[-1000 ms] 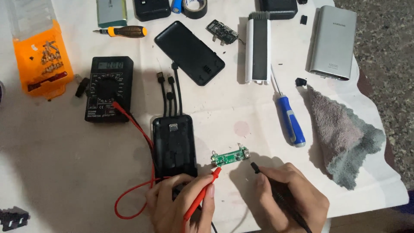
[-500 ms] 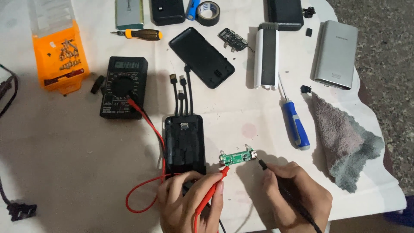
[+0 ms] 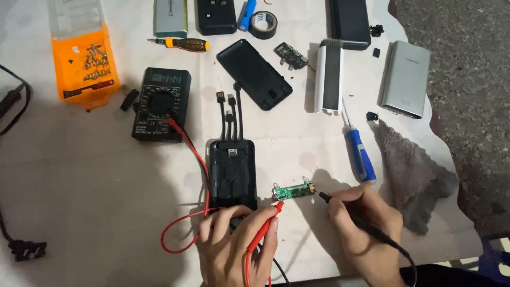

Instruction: Using a digital multimeter to test electrical components on a circuit board from a disassembled device.

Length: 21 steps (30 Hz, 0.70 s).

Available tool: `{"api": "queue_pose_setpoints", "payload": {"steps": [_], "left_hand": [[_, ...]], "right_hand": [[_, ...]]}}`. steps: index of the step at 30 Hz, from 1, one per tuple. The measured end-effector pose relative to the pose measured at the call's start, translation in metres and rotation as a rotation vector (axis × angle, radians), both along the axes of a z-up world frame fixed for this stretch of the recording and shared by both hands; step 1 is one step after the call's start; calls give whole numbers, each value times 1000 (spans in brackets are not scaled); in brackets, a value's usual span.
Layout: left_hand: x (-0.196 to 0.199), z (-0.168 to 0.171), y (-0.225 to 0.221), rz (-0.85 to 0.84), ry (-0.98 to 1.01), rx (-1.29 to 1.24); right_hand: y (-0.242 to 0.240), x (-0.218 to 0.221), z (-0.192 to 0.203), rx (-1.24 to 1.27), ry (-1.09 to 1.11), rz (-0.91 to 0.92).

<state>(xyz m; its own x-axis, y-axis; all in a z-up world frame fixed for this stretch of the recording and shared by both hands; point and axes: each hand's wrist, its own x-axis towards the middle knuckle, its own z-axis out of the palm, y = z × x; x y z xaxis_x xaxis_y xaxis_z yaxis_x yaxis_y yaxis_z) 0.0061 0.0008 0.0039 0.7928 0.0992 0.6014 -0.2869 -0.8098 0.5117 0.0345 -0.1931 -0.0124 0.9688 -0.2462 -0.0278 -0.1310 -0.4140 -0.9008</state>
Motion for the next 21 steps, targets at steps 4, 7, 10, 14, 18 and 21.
{"api": "queue_pose_setpoints", "payload": {"steps": [4, 7, 10, 14, 18, 21], "left_hand": [[1, -3, 2, -17, -56, 16], [4, 4, 2, -39, -70, 37], [0, 2, 0, -50, -19, -19], [0, -6, 2, -57, -37, -36], [-1, -5, 4, -34, -44, 34], [-1, -2, 1, -5, -19, 18]], "right_hand": [[10, 1, 9, -71, 109, -113], [14, 2, 16, -128, 72, -100], [16, -5, 17, -40, -35, -42], [21, -8, 10, -47, -172, 84], [21, -7, 8, -43, -56, 22], [23, -5, 12, -5, -15, 14]]}}
